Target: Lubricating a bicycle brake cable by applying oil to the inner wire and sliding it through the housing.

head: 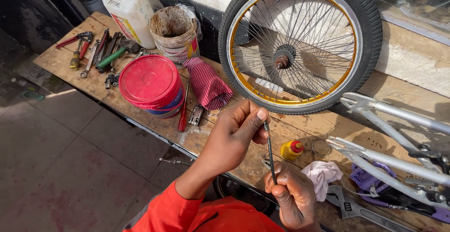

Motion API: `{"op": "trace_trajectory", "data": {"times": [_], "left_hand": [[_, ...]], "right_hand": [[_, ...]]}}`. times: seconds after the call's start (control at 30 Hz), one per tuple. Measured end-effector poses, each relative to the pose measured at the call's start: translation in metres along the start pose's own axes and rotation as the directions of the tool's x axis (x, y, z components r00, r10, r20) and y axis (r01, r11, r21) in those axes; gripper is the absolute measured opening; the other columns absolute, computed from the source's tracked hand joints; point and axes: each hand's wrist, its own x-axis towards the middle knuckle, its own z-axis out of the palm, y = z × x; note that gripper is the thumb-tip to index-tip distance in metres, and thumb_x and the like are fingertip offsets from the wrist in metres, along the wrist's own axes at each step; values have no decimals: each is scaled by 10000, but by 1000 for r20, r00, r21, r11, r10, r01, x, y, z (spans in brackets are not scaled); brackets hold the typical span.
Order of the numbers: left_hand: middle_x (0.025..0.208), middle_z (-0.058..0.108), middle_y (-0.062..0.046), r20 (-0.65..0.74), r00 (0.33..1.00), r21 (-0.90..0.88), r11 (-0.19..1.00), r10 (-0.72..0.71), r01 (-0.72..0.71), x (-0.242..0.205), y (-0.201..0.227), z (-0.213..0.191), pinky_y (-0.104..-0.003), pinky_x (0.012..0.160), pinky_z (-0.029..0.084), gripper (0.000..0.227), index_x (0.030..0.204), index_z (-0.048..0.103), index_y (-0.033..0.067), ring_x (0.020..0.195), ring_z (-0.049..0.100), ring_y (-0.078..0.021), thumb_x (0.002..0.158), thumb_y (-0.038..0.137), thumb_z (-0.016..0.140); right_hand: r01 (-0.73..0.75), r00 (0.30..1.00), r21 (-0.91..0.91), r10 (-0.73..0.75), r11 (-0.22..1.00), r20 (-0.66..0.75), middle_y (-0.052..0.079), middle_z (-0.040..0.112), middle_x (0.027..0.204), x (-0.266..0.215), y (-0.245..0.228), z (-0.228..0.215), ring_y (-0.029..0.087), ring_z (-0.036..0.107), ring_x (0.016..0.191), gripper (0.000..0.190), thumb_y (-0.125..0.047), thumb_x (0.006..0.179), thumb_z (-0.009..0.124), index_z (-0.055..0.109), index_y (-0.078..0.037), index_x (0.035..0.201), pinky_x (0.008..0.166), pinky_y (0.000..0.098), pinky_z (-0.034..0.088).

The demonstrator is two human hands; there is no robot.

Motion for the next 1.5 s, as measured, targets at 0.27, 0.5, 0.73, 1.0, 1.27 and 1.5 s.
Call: {"op": "trace_trajectory", "data": {"times": [0.27, 0.5, 0.73, 1.0, 1.27, 1.5], "left_hand": [[716, 628, -20, 143, 990, 104, 995, -6, -9, -3, 5, 2, -213, 620, 499, 223, 819, 513, 128, 649, 601, -70, 988, 272, 539], [703, 606, -19, 179, 984, 48, 999, -13, 4, -10, -9, 10, -220, 509, 426, 225, 852, 545, 111, 595, 533, -65, 988, 290, 543], [691, 589, -4, 93, 990, 108, 988, 103, -113, -16, -1, 11, -241, 589, 442, 243, 826, 550, 117, 624, 545, -82, 1000, 283, 516], [686, 611, 0, -3, 981, 220, 957, 193, -188, -18, 2, 15, -260, 587, 458, 274, 815, 545, 112, 622, 562, -93, 995, 312, 494], [765, 651, -15, 89, 976, 122, 970, 199, -209, -14, 4, 8, -250, 667, 478, 252, 844, 559, 101, 703, 596, -87, 1005, 286, 502], [678, 583, 48, 187, 959, 253, 932, 215, -258, -5, 2, 1, -251, 556, 386, 260, 826, 576, 137, 592, 459, -57, 985, 338, 530]], "right_hand": [[-332, 943, -173, 327, 927, -56, 39, 626, 725, -4, 0, 2, 138, 626, 688, 381, -371, 983, 458, 642, -44, 916, 686, 286, 512], [-388, 914, -107, 367, 915, -176, 44, 667, 717, -7, 2, 6, 137, 642, 705, 307, -256, 963, 519, 609, -49, 756, 661, 276, 510], [-329, 941, -279, 289, 902, -177, 31, 652, 668, 2, -9, 6, 136, 646, 660, 318, -276, 950, 543, 632, -66, 729, 615, 275, 479], [-342, 939, -299, 312, 891, -146, 38, 698, 694, 5, -7, 3, 120, 673, 648, 255, -238, 946, 553, 653, -47, 810, 592, 263, 500], [-246, 924, -417, 82, 875, -375, 107, 704, 852, 28, -33, -5, 192, 699, 831, 177, -142, 951, 566, 635, 4, 1022, 755, 297, 551], [-66, 997, -514, 43, 855, -57, 82, 657, 926, 71, -46, -16, 163, 666, 732, 222, -120, 942, 575, 663, -15, 1118, 702, 269, 530]]}}
